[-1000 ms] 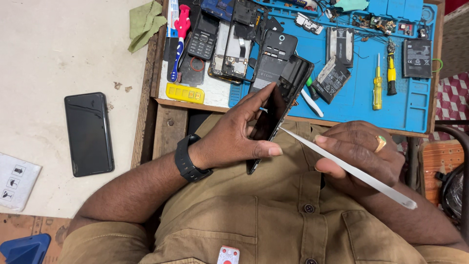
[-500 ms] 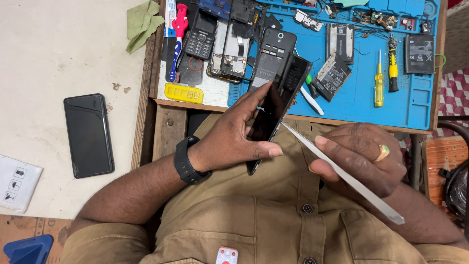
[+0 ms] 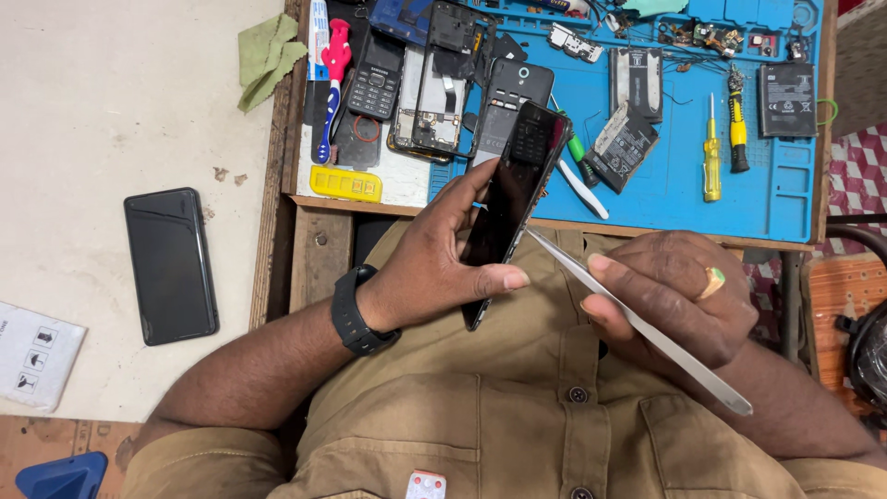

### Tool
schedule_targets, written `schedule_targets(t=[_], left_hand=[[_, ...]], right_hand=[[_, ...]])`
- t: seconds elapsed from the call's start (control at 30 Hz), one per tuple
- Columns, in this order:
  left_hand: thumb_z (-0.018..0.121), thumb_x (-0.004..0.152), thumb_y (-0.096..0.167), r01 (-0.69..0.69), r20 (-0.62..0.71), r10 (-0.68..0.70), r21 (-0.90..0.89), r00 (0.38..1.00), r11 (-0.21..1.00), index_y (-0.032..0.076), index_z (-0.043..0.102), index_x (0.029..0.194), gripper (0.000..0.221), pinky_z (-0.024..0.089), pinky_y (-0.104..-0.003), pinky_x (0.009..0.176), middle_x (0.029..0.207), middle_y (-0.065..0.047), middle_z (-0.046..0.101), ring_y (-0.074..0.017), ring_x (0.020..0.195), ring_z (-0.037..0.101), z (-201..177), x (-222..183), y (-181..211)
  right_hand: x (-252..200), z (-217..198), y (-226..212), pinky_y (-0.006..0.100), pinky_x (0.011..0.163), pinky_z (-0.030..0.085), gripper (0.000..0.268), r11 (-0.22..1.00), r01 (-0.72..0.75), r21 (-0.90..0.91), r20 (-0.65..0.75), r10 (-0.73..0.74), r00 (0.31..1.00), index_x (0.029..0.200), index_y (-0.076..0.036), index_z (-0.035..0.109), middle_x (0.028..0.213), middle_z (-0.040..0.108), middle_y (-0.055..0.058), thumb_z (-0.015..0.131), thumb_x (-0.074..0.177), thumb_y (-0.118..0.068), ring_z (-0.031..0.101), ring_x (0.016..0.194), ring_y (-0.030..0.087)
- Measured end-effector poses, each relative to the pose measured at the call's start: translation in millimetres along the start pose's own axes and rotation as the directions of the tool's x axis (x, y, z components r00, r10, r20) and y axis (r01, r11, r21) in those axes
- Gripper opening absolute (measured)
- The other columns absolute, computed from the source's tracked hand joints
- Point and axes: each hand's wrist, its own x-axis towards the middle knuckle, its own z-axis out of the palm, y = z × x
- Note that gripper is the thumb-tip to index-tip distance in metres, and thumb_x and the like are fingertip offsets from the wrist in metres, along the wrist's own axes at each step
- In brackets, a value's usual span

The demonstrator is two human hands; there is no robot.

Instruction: The person removes the old battery from a disassembled smartphone using a screwdriver and tweezers, then installs a new battery and secures it with adhesive tape. The workspace is cluttered with tools and spare parts.

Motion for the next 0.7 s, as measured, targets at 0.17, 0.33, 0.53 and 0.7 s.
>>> schedule_targets(t=[0.17,0.33,0.53,0.7], left_hand=[[0.088,0.086,0.038,-0.045,0.017,0.044,0.063,0.999,0.997,0.002,0.023,0.169,0.111,0.057,-0.036,0.113,0.158,-0.014,0.043,-0.0245,0.142,0.054,-1.2,-0.4,-0.6],[0.087,0.083,0.041,0.012,0.017,-0.012,-0.002,1.0,1.0,0.003,0.023,0.167,0.112,0.06,-0.036,0.108,0.156,-0.014,0.043,-0.0246,0.138,0.055,-1.1,0.5,1.4],[0.087,0.083,0.039,0.007,0.013,-0.008,0.016,1.0,1.0,0.002,0.022,0.167,0.112,0.06,-0.036,0.107,0.156,-0.014,0.043,-0.0238,0.137,0.054,-0.5,0.7,3.0],[0.088,0.083,0.039,-0.032,-0.006,0.033,0.1,0.999,0.994,0.001,0.025,0.166,0.111,0.057,-0.035,0.111,0.155,-0.014,0.045,-0.0226,0.137,0.055,0.1,-0.1,3.8]], right_hand=[[-2.9,-1.5,-0.4,0.036,0.067,0.058,0.025,1.0,0.007,-0.01,0.005,-0.007,1.0,0.107,0.003,0.069,0.085,0.069,0.01,0.08,0.093,-0.015,0.072,0.077,0.023],[1.3,-0.9,-0.7,0.036,0.064,0.058,0.026,1.0,0.01,0.019,-0.002,-0.01,1.0,0.104,0.004,0.068,0.083,0.069,0.01,0.079,0.092,-0.016,0.072,0.075,0.024],[3.8,-1.8,-1.0,0.037,0.064,0.058,0.024,1.0,0.006,0.011,0.012,-0.006,1.0,0.104,0.004,0.068,0.083,0.069,0.012,0.079,0.091,-0.014,0.072,0.075,0.025],[0.2,-1.5,-0.2,0.036,0.066,0.059,0.026,1.0,0.02,0.019,-0.004,-0.02,1.0,0.106,0.004,0.069,0.084,0.069,0.011,0.08,0.092,-0.015,0.072,0.076,0.023]])
